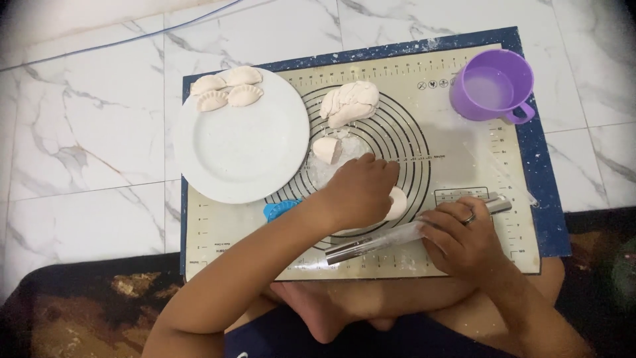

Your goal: Molding dumplings using a plastic press and a rolling pin on a silicone mat.

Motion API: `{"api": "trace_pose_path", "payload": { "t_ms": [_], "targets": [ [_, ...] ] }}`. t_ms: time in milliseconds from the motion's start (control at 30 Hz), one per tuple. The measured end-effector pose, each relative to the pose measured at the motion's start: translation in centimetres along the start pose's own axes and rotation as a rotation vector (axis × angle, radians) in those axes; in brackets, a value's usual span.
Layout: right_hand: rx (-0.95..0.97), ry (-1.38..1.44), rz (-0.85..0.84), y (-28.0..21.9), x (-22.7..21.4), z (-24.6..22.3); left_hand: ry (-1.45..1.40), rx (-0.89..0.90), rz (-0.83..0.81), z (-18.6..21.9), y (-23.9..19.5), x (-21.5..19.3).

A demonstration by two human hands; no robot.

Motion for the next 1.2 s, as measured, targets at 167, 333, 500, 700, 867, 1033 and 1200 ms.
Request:
{"api": "trace_pose_path", "payload": {
  "t_ms": [167,333,500,700,867,1033,1200],
  "targets": [
    [0.011,0.045,0.011,-0.2,-0.1,-0.1,-0.193,0.046,0.028,2.5,-3.0,-4.2],
    [0.009,0.096,-0.022,-0.3,-0.5,0.1,-0.056,0.29,0.257,4.4,-6.4,-7.3],
    [0.072,0.18,-0.284,0.8,-0.5,1.7,-0.14,0.232,0.278,1.9,-9.3,-6.8],
    [0.182,0.194,-0.55,3.5,2.0,7.4,0.343,0.232,0.396,-0.9,-6.7,-3.2],
    [0.328,0.31,-0.67,5.4,3.1,10.5,0.418,0.258,0.394,-3.1,-4.2,-2.5],
    [0.368,0.331,-0.709,4.7,3.8,10.8,0.421,0.26,0.349,-4.3,-3.2,-0.9],
    [0.226,0.268,-0.54,5.5,3.1,9.4,0.276,0.273,0.325,-4.1,-3.2,-0.6]
  ]
}}
Point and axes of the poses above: each hand's wrist, its own y-axis towards the middle knuckle, its own x-axis out of the palm, z = x × y, the point moved 4 cm from there along y, towards the middle knuckle, and after that the axes turned 4 degrees about -z, right-handed, at the moved point
